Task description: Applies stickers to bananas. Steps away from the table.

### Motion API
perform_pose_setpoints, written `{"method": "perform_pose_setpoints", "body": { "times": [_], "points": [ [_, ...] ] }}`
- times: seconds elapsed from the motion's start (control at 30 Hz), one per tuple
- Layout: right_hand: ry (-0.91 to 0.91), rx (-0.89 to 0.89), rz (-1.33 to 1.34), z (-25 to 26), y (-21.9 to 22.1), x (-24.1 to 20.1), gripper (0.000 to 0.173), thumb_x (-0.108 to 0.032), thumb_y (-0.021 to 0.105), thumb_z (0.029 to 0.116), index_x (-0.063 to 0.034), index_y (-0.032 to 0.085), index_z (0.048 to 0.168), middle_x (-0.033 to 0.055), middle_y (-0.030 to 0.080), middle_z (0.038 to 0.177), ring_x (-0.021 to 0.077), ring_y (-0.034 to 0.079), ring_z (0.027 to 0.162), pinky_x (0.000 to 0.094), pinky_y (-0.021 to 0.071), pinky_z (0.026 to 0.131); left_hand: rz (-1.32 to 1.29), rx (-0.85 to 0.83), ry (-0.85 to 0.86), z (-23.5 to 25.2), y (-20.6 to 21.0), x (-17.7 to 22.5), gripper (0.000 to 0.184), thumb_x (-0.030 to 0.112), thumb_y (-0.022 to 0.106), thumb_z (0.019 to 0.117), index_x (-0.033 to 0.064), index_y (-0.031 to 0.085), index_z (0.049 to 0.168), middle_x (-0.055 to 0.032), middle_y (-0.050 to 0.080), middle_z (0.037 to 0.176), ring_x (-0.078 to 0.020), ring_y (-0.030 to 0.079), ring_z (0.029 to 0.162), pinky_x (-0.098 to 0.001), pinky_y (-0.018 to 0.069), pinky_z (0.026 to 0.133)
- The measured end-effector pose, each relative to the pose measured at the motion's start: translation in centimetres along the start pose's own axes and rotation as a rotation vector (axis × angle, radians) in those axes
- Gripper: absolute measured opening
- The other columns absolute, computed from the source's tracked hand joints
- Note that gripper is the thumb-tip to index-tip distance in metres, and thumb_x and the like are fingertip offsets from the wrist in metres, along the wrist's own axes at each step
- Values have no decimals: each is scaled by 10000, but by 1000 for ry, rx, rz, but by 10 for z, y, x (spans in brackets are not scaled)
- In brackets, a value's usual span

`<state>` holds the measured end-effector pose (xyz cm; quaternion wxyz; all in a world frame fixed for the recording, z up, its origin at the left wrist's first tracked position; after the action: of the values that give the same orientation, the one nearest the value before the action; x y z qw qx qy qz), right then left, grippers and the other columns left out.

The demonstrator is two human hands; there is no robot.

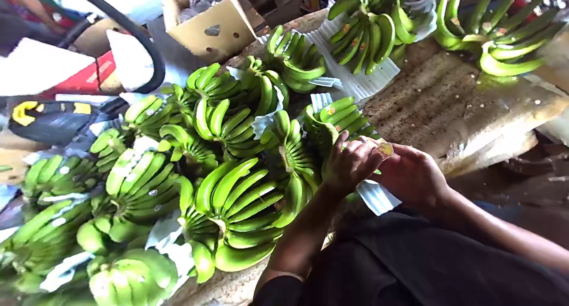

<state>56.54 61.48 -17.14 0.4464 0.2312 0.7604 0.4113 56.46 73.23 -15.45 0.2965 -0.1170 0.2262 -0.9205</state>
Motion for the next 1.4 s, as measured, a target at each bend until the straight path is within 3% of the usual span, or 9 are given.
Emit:
{"method": "perform_pose_setpoints", "body": {
  "times": [0.1,0.23,0.33,0.43,0.6,0.87,1.1,1.33,1.4],
  "points": [
    [-22,145,-123,5,-5,-2,543,-379,221,1067,-43,554,1332,59,712,1143,206,668,1131,453,528,997,-103,147,-305,1,-21,-18,74,72,619,984,42,630,1051,-86,701,951,-167,691,982,-347,509,1036],
    [-78,449,-248,5,-21,-18,367,-238,284,1125,-40,545,1291,37,725,1041,112,717,888,276,606,783,-221,309,-926,-33,-80,-103,650,25,613,975,-77,261,1512,-124,678,1047,-136,695,924,-342,594,861],
    [-175,340,-358,-3,-24,-32,375,-35,274,1065,-67,439,1399,-28,699,1179,25,697,946,200,590,771,-292,446,-1325,-105,-100,-175,688,-23,593,961,-24,204,1529,-138,613,1058,-151,664,866,-346,586,810],
    [-210,261,-412,-6,-23,-39,477,51,267,1009,-118,360,1445,-57,663,1264,27,694,994,196,594,786,-277,384,-1495,-153,-95,-216,680,-53,659,901,-54,295,1476,-216,640,1085,-225,665,919,-388,570,828],
    [-255,91,-536,-15,-4,-41,516,30,409,963,-245,515,1386,-73,723,1233,58,731,961,201,611,783,-472,250,-1624,-197,-70,-239,709,-3,699,927,-34,278,1497,-235,611,1180,-241,674,922,-391,586,812],
    [-181,69,-644,-19,6,-21,341,-173,626,958,-189,668,1296,-64,718,1257,39,707,1045,197,603,810,-458,290,-1594,-209,-55,-253,639,-38,701,888,-80,342,1414,-245,627,1171,-255,658,1001,-401,561,870],
    [-157,127,-670,-18,18,-6,334,-152,610,951,-164,661,1281,-44,733,1224,57,718,1031,207,608,808,-526,293,-1546,-209,-62,-249,632,-22,687,915,-76,328,1433,-252,597,1242,-256,645,1038,-385,549,893],
    [-137,86,-702,-14,37,13,296,-165,588,974,-145,685,1253,-35,736,1216,49,713,1032,192,593,833,-228,135,-1597,-202,-70,-247,802,114,780,881,-17,312,1519,-277,598,1347,-426,628,1196,-567,524,990],
    [-147,98,-700,-12,40,15,307,-139,488,1018,-144,699,1241,-27,743,1200,52,722,999,192,594,821,-225,26,-1634,-198,-74,-238,692,203,718,953,-5,367,1511,-288,596,1349,-450,612,1217,-601,494,1009]
  ]
}}
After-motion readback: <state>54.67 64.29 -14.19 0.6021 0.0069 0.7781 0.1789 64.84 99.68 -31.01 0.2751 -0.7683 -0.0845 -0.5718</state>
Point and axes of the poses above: each hand's wrist, its own z-axis towards the middle knuckle, its own y-axis out of the palm, x = y × z, the point moved 6 cm from there along z, towards the middle knuckle
